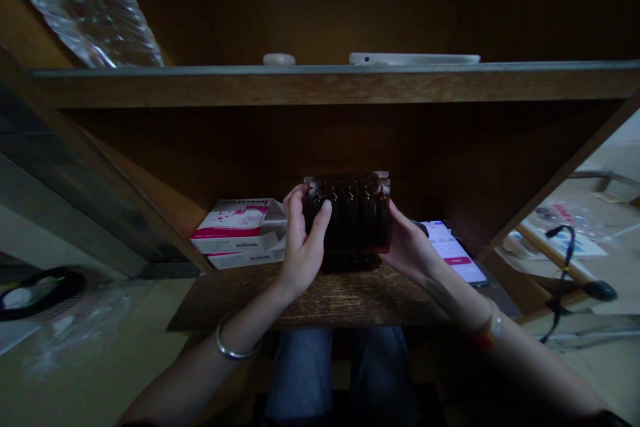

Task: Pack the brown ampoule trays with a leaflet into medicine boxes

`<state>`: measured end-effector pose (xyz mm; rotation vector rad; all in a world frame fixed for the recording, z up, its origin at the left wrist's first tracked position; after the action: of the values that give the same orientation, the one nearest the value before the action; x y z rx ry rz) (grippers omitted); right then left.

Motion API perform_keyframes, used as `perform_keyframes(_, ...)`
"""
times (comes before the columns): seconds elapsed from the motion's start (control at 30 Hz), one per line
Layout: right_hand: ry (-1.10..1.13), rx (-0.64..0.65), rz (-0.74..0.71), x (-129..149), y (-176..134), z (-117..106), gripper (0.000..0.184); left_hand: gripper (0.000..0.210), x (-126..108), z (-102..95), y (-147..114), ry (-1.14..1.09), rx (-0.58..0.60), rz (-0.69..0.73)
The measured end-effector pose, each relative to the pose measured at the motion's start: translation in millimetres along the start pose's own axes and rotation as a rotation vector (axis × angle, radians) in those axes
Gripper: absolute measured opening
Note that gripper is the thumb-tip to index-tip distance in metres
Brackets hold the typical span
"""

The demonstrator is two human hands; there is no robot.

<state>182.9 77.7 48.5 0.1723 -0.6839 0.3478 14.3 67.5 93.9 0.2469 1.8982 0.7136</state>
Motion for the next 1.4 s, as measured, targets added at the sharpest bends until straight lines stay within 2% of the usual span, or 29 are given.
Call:
perform_keyframes(0.1, 0.108, -0.053, 0.036, 2.0, -2.8, -0.4, 0.025, 0.041, 4.7, 6.5, -1.8, -0.098, 0.017, -0.057)
perform_keyframes(0.27, 0.081, -0.110, 0.064, 3.8, -2.7, -4.2, 0.022, 0.042, -3.0, 8.8, -5.3, -0.109, 0.002, -0.011)
perform_keyframes(0.4, -0.007, -0.141, -0.040, 9.2, -0.8, -6.5, 0.029, 0.041, -10.5, 9.5, -5.7, -0.116, -0.018, 0.074)
perform_keyframes(0.5, -0.033, -0.176, -0.101, 12.3, -1.4, -5.6, 0.027, 0.039, -15.4, 11.5, -5.4, -0.082, -0.023, 0.116)
perform_keyframes(0.63, -0.034, -0.203, -0.091, 10.7, -4.9, 1.4, 0.031, 0.038, -10.7, 15.6, -5.8, -0.038, -0.060, 0.002)
perform_keyframes(0.73, -0.069, -0.135, -0.126, 7.6, -7.8, 8.8, 0.046, 0.038, -2.5, 22.0, -6.7, -0.046, -0.063, -0.096)
perform_keyframes(0.8, -0.104, -0.091, -0.166, 5.7, -8.8, 9.7, 0.049, 0.038, 1.9, 27.3, -7.1, -0.034, -0.043, -0.121)
perform_keyframes(0.9, -0.218, -0.091, -0.223, 7.0, -6.4, 3.5, 0.049, 0.040, 7.6, 32.8, -7.0, 0.018, -0.036, -0.069)
perform_keyframes(1.03, -0.397, -0.075, -0.274, 12.1, 4.0, -8.7, 0.039, 0.043, 22.4, 37.0, -7.4, 0.096, -0.046, 0.106)
perform_keyframes(1.1, -0.414, -0.058, -0.256, 9.4, 10.2, -17.6, 0.039, 0.046, 35.2, 39.0, -7.5, 0.099, -0.022, 0.159)
perform_keyframes(1.17, -0.407, -0.049, -0.242, 4.3, 15.0, -28.2, 0.047, 0.056, 48.7, 40.0, -6.4, 0.052, 0.021, 0.162)
perform_keyframes(1.3, -0.404, -0.024, -0.253, -6.2, 19.5, -44.9, 0.061, 0.090, 70.9, 43.0, -2.0, -0.069, 0.216, 0.012)
perform_keyframes(1.33, -0.410, -0.014, -0.252, -8.7, 19.8, -46.7, 0.062, 0.093, 74.1, 44.3, -1.6, -0.064, 0.281, -0.027)
perform_keyframes(1.4, -0.425, 0.004, -0.249, -12.3, 19.7, -47.2, 0.063, 0.086, 77.9, 46.6, -1.4, -0.026, 0.400, -0.089)
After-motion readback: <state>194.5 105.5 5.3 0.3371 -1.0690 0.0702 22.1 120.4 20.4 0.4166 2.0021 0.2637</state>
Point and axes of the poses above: each hand's wrist, its own y-axis towards the middle knuckle, its own z-axis out of the palm, x = y × z, the point moved 5 cm from there along y, towards the middle knuckle, and after that the axes turned 15 degrees about y, right-handed, at the moved point
